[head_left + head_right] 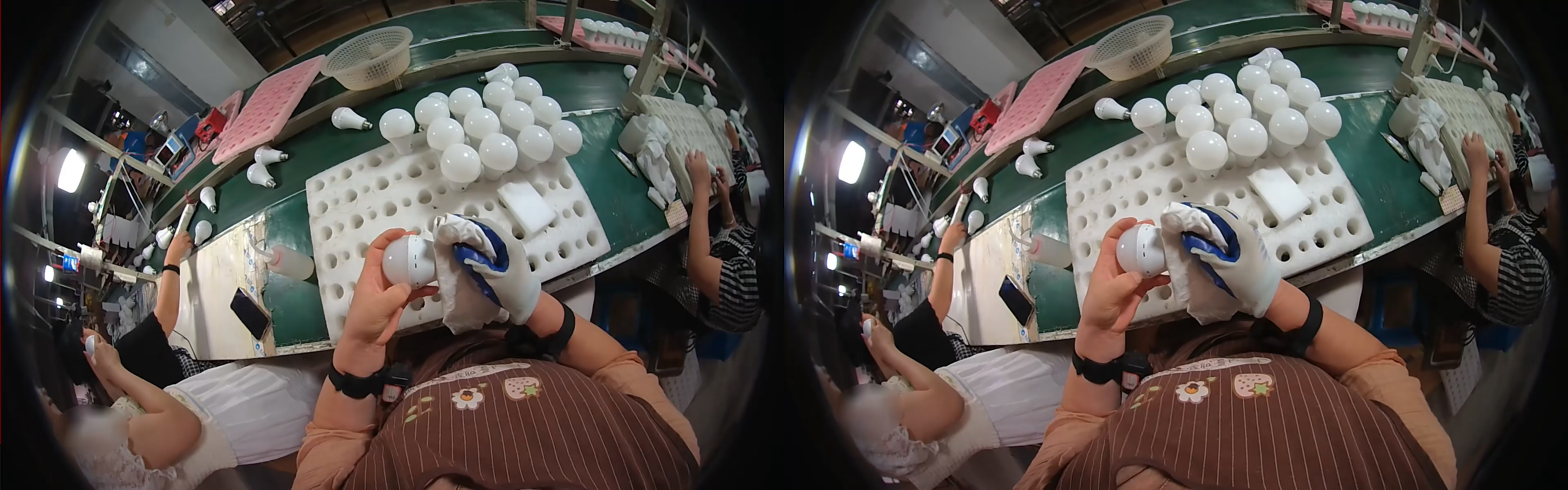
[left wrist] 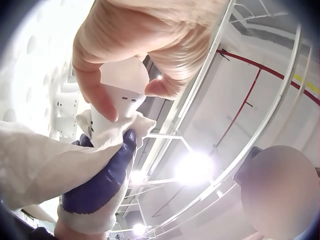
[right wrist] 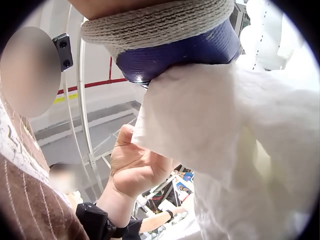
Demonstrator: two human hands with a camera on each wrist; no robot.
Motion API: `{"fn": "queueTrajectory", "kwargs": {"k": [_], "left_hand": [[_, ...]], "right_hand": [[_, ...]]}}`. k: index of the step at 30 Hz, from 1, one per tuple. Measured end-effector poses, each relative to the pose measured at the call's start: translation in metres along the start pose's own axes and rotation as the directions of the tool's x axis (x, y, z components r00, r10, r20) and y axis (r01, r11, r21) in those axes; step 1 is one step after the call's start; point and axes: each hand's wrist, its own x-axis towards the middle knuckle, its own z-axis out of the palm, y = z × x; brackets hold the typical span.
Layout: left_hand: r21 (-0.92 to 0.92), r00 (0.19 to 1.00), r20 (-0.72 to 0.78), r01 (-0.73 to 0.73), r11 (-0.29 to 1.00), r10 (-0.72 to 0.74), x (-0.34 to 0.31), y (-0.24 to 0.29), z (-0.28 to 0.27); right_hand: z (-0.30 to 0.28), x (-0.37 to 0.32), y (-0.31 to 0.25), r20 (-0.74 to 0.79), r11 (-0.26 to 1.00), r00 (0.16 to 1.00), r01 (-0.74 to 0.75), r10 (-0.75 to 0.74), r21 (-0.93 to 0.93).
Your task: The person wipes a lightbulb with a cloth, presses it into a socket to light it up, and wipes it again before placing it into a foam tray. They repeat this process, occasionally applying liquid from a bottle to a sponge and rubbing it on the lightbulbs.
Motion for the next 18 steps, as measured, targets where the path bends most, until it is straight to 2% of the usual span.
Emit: {"fn": "queueTrajectory", "kwargs": {"k": [2,3,4,5,6,7,8,10,11,12,13,14,16,18], "left_hand": [[0.154,0.999,0.048,-0.021,0.988,0.014,-0.002,0.005,0.001],[0.155,0.999,0.051,-0.022,0.988,0.014,-0.002,0.006,-0.001],[0.250,0.998,0.055,-0.033,0.968,0.020,-0.003,0.008,-0.006],[0.344,0.998,0.059,-0.047,0.938,0.029,-0.004,0.011,-0.011],[0.352,0.998,0.053,-0.049,0.935,0.032,-0.005,0.017,-0.015],[0.347,0.996,0.004,-0.082,0.934,0.086,-0.008,0.024,-0.021],[0.344,0.989,-0.046,-0.114,0.932,0.138,-0.011,0.031,-0.028],[0.323,0.985,-0.045,-0.142,0.936,0.165,-0.015,0.035,-0.037],[0.281,0.988,-0.039,-0.136,0.950,0.153,-0.016,0.035,-0.036],[0.235,0.990,-0.028,-0.126,0.964,0.136,-0.016,0.032,-0.034],[0.239,0.991,-0.002,-0.127,0.963,0.131,-0.012,0.025,-0.029],[0.225,0.993,0.021,-0.120,0.967,0.118,-0.008,0.016,-0.022],[0.251,0.991,0.027,-0.133,0.959,0.130,0.005,-0.007,-0.002],[0.200,0.995,0.083,-0.074,0.977,0.059,0.019,-0.032,0.008]], "right_hand": [[-0.001,0.003,0.013,0.003,0.969,0.988,-0.150,0.152,0.195],[-0.001,0.006,0.017,0.002,0.951,0.979,-0.196,0.202,0.238],[-0.003,0.008,0.020,0.000,0.952,0.980,-0.194,0.200,0.238],[-0.005,0.011,0.022,0.091,0.948,0.965,-0.258,0.245,0.188],[-0.008,0.015,0.024,0.182,0.938,0.939,-0.318,0.292,0.140],[-0.011,0.015,0.023,0.165,0.972,0.959,-0.222,0.231,-0.072],[-0.017,0.016,0.018,0.169,0.975,0.960,-0.214,0.222,-0.061],[-0.034,0.018,0.000,0.200,0.927,0.980,0.082,-0.008,-0.366],[-0.043,0.019,-0.001,0.136,0.913,0.991,0.056,-0.001,-0.405],[-0.059,0.025,0.000,0.154,0.771,0.988,0.101,-0.004,-0.629],[-0.068,0.026,0.008,0.109,0.650,0.993,0.047,0.056,-0.758],[-0.075,0.024,0.020,0.046,0.499,0.993,-0.014,0.108,-0.867],[-0.090,0.023,0.052,0.087,0.298,0.973,0.019,0.215,-0.954],[-0.100,0.015,0.081,0.113,0.325,0.986,0.068,0.123,-0.943]]}}
